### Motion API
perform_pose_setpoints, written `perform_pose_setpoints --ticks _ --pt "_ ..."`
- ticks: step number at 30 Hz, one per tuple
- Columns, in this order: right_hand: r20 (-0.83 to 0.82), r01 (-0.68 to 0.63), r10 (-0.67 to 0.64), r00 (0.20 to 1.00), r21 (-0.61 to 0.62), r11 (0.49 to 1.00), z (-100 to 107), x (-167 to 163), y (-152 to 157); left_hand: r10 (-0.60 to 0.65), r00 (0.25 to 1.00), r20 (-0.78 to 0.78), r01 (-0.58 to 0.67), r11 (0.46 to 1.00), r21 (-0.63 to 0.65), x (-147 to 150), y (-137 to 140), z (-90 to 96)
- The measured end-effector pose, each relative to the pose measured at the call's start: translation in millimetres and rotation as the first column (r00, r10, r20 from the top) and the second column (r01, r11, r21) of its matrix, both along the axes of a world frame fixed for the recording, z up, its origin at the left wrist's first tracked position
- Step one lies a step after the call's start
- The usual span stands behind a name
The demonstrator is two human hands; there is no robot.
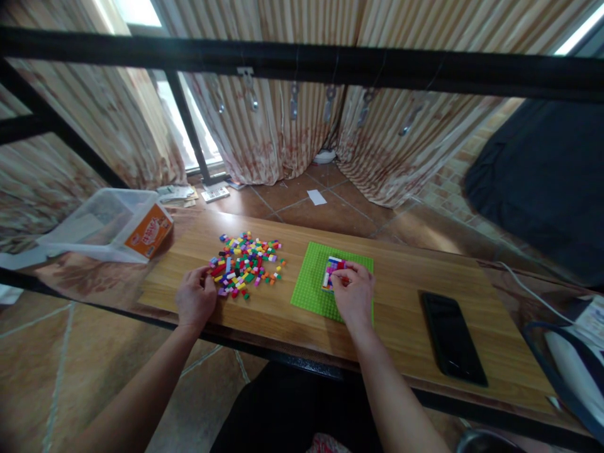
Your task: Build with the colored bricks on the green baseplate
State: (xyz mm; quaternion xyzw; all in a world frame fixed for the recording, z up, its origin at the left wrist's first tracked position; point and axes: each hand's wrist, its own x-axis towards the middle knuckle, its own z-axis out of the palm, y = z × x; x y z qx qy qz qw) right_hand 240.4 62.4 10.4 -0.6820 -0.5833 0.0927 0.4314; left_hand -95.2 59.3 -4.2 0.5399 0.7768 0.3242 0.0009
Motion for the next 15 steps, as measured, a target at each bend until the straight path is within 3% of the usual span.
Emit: perform_pose_setpoints --ticks 6,11,15 --pt "0.006 -0.033 0.033 0.999 0.025 0.999 4 2 -3 -0.009 1.000 0.001 0.009 1.000 -0.002 0 0 0.6" --pt "0.008 0.043 -0.045 0.999 0.197 0.979 12 -13 -29 -0.008 1.000 0.010 0.008 1.000 -0.002 -1 0 0.4" --pt "-0.007 -0.123 0.126 0.992 0.167 0.978 10 -51 -62 -0.006 1.000 0.025 0.006 1.000 -0.013 0 -1 -0.8"
